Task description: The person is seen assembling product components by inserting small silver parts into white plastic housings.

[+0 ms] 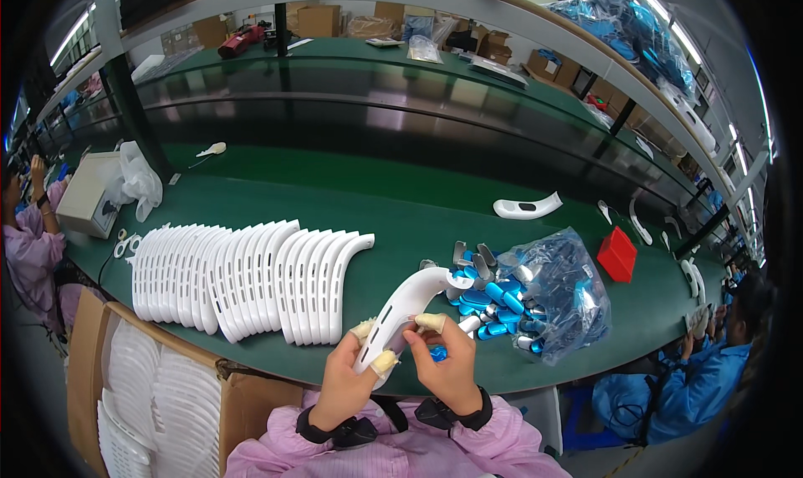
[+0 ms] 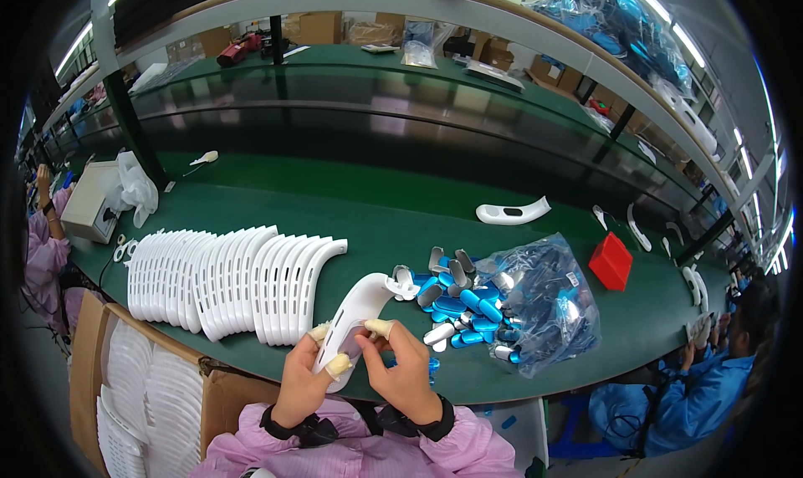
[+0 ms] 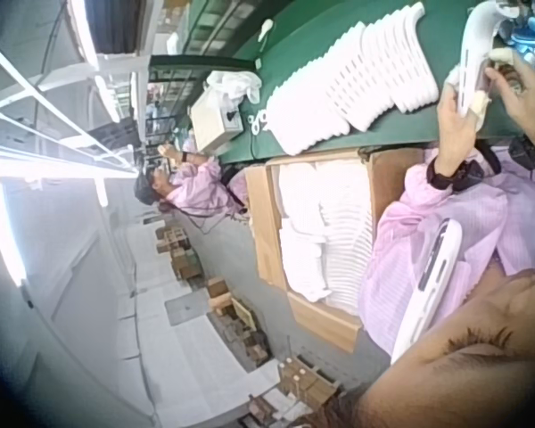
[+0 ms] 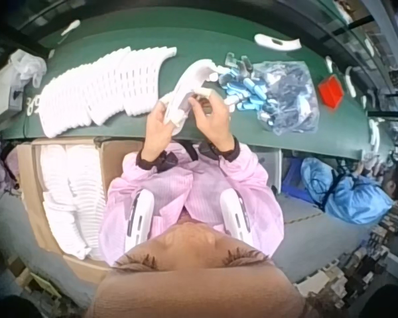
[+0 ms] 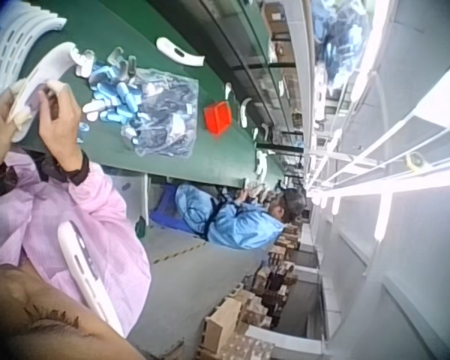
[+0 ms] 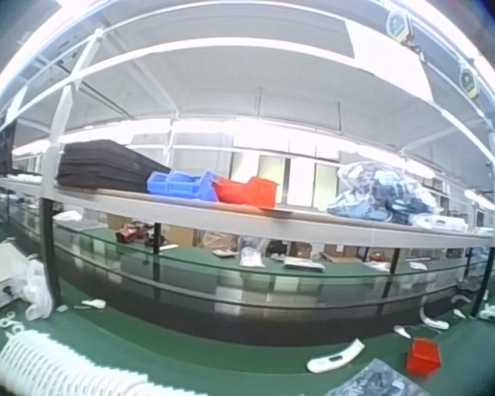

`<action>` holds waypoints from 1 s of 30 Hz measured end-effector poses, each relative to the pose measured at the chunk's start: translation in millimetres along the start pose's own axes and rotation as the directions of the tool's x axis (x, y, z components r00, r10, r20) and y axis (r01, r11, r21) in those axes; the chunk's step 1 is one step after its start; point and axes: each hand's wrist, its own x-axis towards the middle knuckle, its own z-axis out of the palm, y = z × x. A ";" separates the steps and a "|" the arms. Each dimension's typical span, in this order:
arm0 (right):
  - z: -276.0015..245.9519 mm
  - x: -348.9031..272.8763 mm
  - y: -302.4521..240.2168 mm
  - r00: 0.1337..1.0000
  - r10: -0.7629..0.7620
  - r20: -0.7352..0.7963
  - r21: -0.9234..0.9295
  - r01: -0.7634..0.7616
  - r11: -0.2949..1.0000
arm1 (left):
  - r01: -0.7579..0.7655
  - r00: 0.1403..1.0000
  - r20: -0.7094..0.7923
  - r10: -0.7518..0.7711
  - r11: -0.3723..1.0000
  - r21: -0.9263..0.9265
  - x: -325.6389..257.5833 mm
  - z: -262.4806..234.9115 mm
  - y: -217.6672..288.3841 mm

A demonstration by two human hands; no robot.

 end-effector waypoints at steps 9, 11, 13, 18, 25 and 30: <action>-21.8 -0.2 16.1 0.918 0.295 0.266 0.624 -0.397 0.673 | -0.104 0.990 0.101 0.097 0.992 0.068 -8.6 -3.7 0.1; -21.7 1.6 13.9 0.910 0.332 0.248 0.581 -0.414 0.701 | -0.117 0.989 0.102 0.106 0.988 0.098 -7.8 -2.7 0.9; -19.0 2.6 13.6 0.906 0.353 0.233 0.559 -0.421 0.714 | -0.115 0.989 0.101 0.107 0.990 0.076 -6.1 -1.9 -1.6; -12.0 -0.9 9.5 0.776 0.389 0.496 0.294 -0.572 0.766 | 0.026 0.999 -0.015 -0.034 0.929 -0.369 10.1 5.1 0.4; -13.9 48.9 71.6 0.724 0.473 0.503 0.488 -0.689 0.536 | -0.246 0.824 0.063 0.563 0.256 0.935 40.7 -33.4 3.9; -20.2 123.2 128.1 0.805 0.549 0.226 0.457 -0.585 0.670 | -0.218 0.859 0.129 0.496 0.126 0.968 47.4 -45.5 -12.4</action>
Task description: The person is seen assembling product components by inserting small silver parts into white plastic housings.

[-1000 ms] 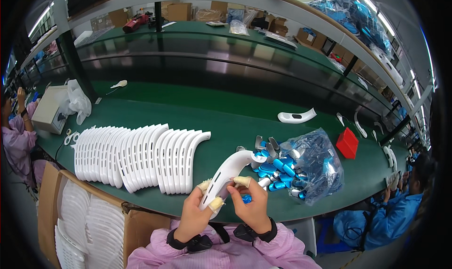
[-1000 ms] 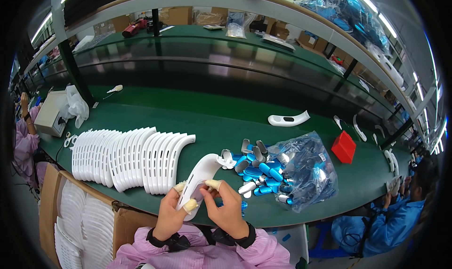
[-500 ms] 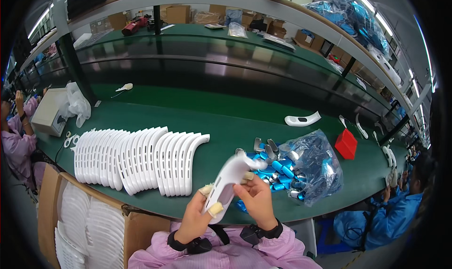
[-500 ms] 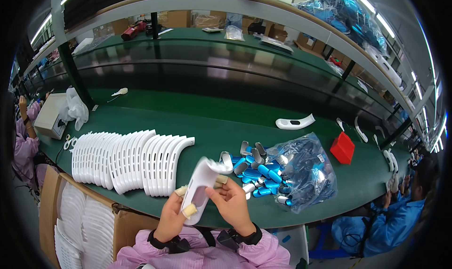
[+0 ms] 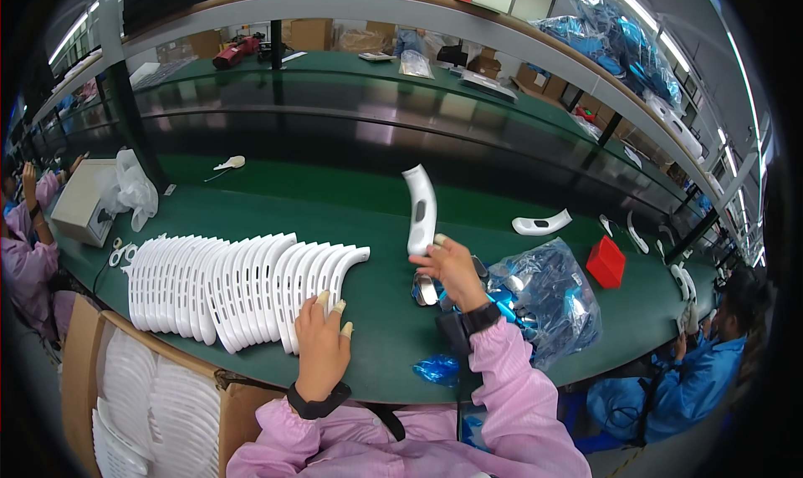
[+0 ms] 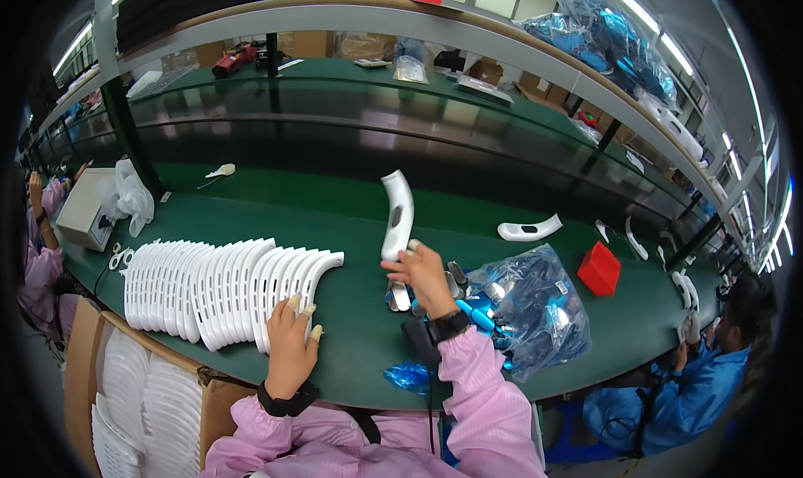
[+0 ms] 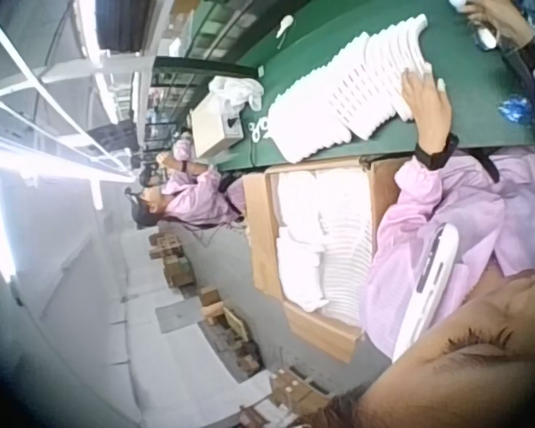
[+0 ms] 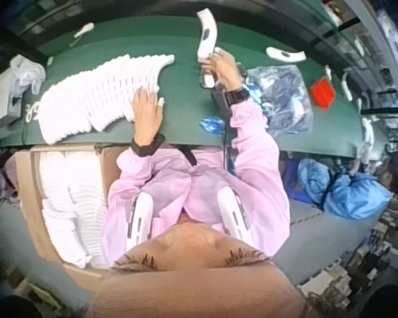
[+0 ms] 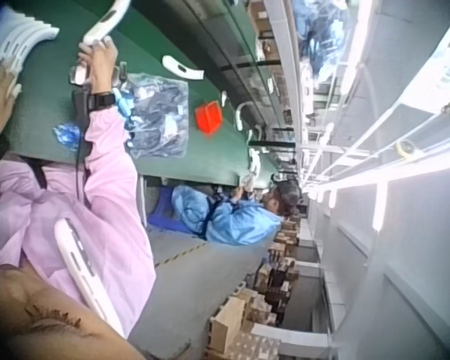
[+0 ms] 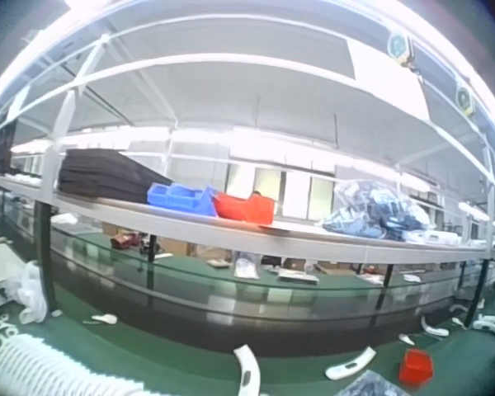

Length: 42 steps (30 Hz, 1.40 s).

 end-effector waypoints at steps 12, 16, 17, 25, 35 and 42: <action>-19.1 -35.7 10.4 0.914 -0.404 0.037 -0.952 0.155 0.264 | 0.041 0.993 -0.110 -0.043 0.999 -0.024 1.7 -9.6 19.1; 2.2 -59.1 -7.7 0.881 -0.472 -0.028 -0.739 0.300 0.604 | 0.071 0.997 0.049 -0.053 0.842 -0.535 -9.1 -12.1 39.8; 17.6 -77.3 -18.1 0.887 -0.460 -0.021 -0.673 0.328 0.663 | 0.114 0.989 0.146 -0.032 0.793 -0.598 -12.9 -11.6 43.8; 49.2 -168.0 -22.6 0.967 -0.220 0.129 -0.327 0.251 0.911 | 0.172 0.952 0.287 0.108 0.589 -0.790 -19.4 -19.8 63.1; 33.3 -183.2 -17.9 0.916 -0.186 0.355 -0.310 0.303 0.901 | 0.131 0.924 0.312 0.222 0.583 -0.802 -33.2 -28.1 62.4; 29.5 -180.6 -0.9 0.949 -0.309 -0.069 -0.196 0.291 0.937 | 0.422 0.906 0.411 -0.099 0.158 -0.893 -38.4 -21.1 55.6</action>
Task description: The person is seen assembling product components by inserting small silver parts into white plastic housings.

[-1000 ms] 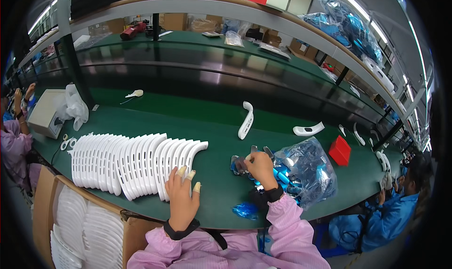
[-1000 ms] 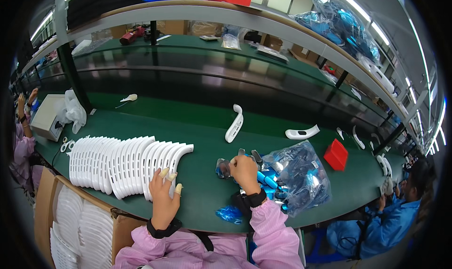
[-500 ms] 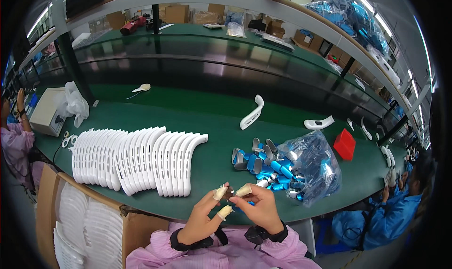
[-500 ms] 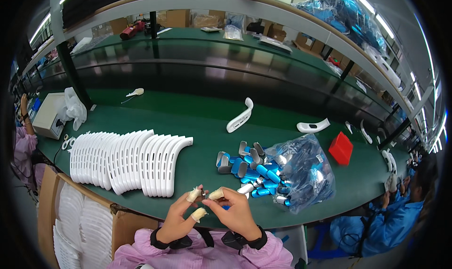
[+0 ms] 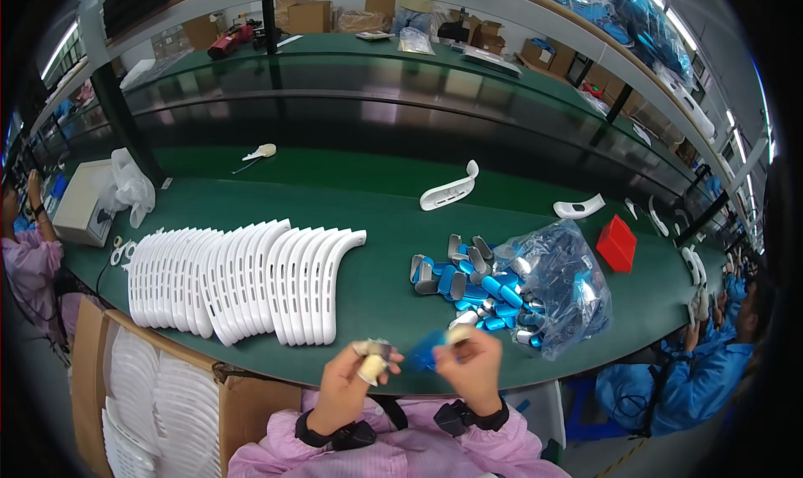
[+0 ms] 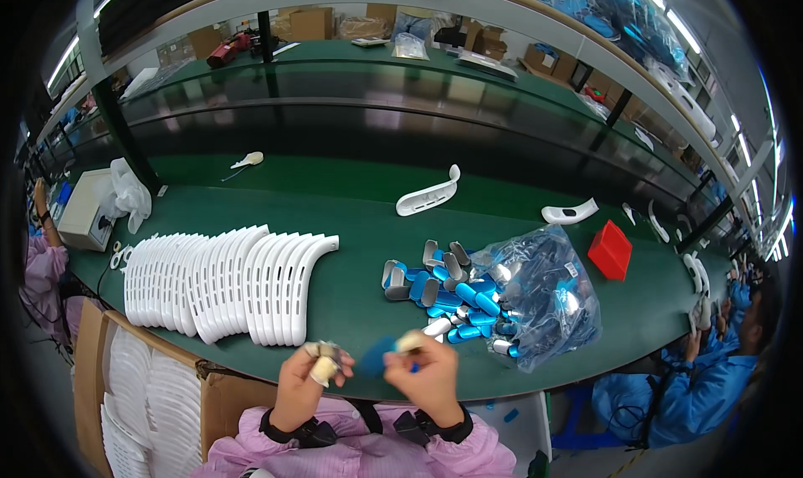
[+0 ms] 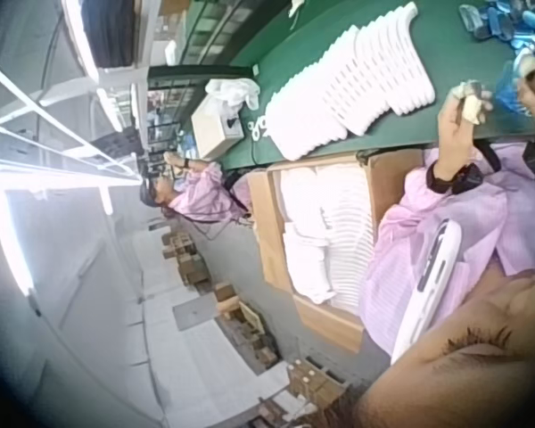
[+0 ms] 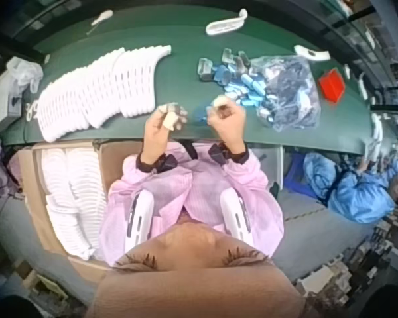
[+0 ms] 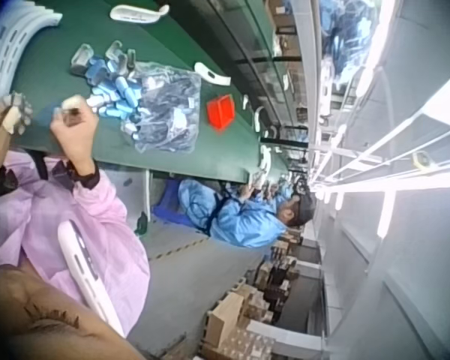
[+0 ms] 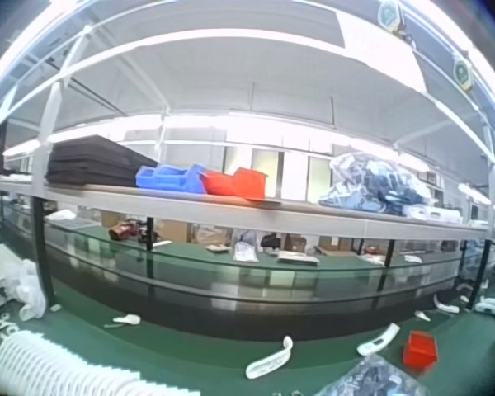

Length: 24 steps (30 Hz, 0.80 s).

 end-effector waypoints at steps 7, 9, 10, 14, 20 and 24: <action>-33.9 -4.7 21.3 0.884 -0.275 0.378 -0.776 0.465 0.426 | -0.073 0.994 -0.078 0.074 0.997 0.014 8.0 -0.5 -1.3; -42.4 -8.9 25.8 0.873 -0.083 0.480 -0.797 0.473 0.376 | -0.089 0.993 -0.084 0.088 0.996 -0.006 7.9 1.8 -2.9; -42.7 -7.8 14.2 0.870 -0.051 0.491 -0.796 0.472 0.380 | -0.078 0.993 -0.084 0.077 0.997 -0.008 7.3 1.4 -3.5; -22.2 4.0 -26.0 0.909 -0.260 0.325 -0.708 0.416 0.571 | -0.004 1.000 -0.010 0.008 0.930 0.369 8.1 1.1 -4.2; -5.4 20.1 -14.4 0.759 -0.049 0.649 -0.416 0.407 0.813 | -0.109 0.975 0.220 -0.027 0.804 0.585 16.6 -5.5 8.4; -13.2 22.8 -11.7 0.736 0.058 0.675 -0.281 0.183 0.942 | -0.081 0.944 0.304 -0.128 0.803 0.590 35.4 -28.3 27.3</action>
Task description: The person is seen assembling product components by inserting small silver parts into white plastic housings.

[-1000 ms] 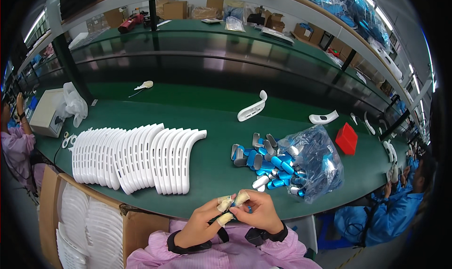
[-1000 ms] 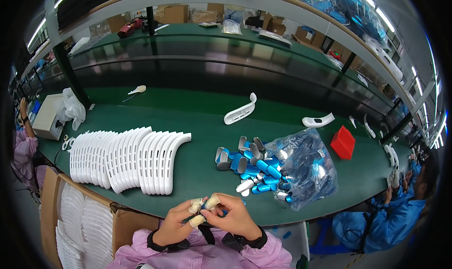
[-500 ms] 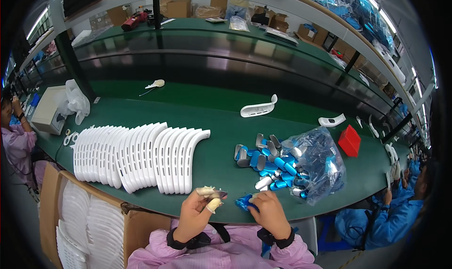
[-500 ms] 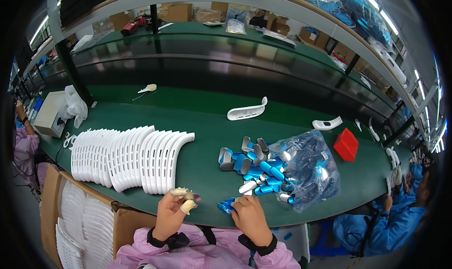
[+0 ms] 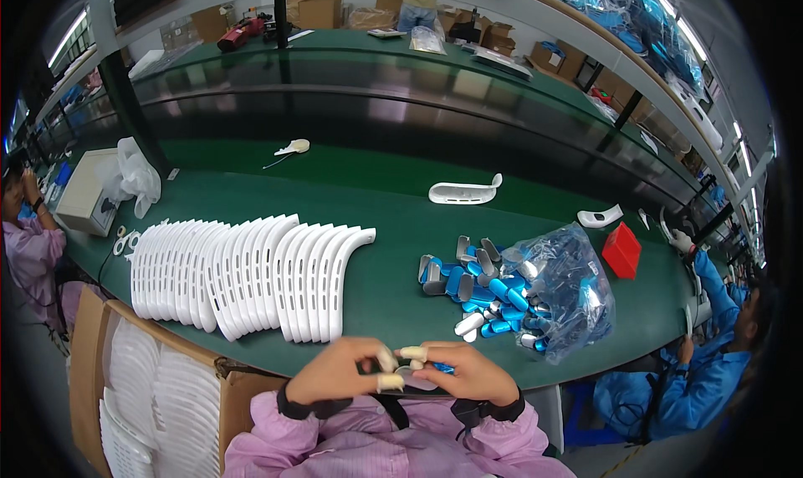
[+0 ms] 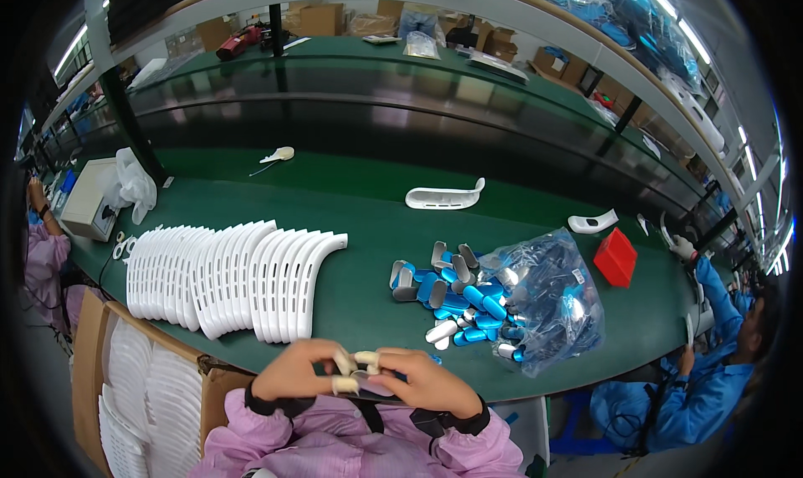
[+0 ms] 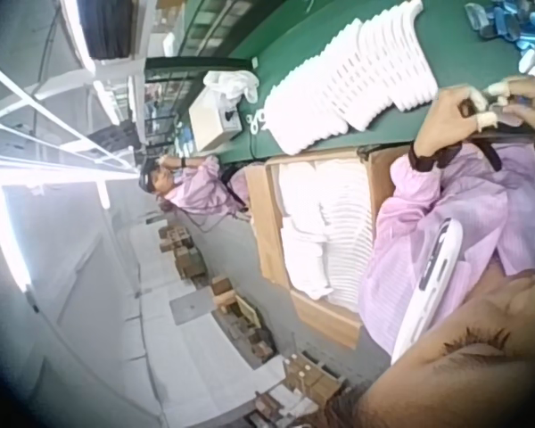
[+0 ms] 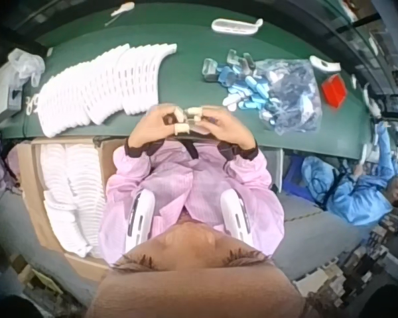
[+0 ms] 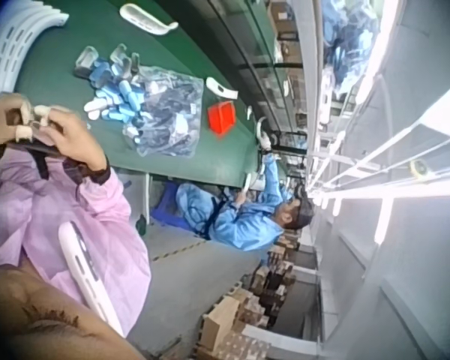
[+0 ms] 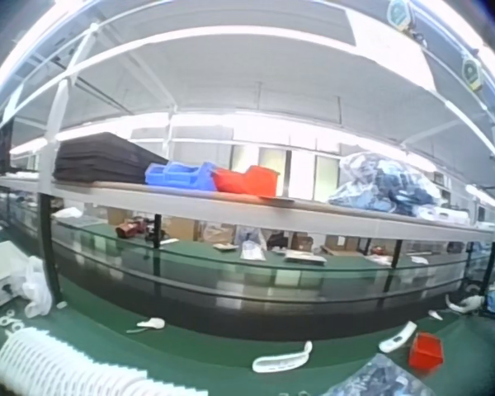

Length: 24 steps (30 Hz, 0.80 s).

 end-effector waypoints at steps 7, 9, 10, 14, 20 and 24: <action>-3.5 -6.5 7.5 0.930 0.246 -0.272 0.710 0.021 0.704 | 0.249 0.881 -0.416 0.227 0.525 0.814 26.6 -11.9 -30.1; -1.9 -5.6 8.9 0.916 0.237 -0.323 0.725 0.079 0.684 | 0.273 0.896 -0.388 0.216 0.421 0.865 33.0 -3.2 -31.4; -1.4 -5.6 9.2 0.913 0.234 -0.334 0.725 0.091 0.683 | 0.253 0.899 -0.368 0.238 0.403 0.879 35.6 1.6 -31.5; -1.9 -3.7 12.1 0.897 0.244 -0.369 0.704 0.098 0.704 | 0.251 0.936 -0.336 0.103 0.471 0.845 40.4 7.6 -35.1; -42.4 28.4 18.5 0.893 0.292 -0.343 0.489 -0.096 0.867 | 0.140 0.875 -0.451 0.177 0.798 0.585 33.5 -5.1 -35.4; -104.2 93.4 73.7 0.853 0.289 -0.435 0.460 -0.065 0.886 | -0.063 0.825 -0.545 0.147 0.983 0.170 23.3 -11.4 -41.5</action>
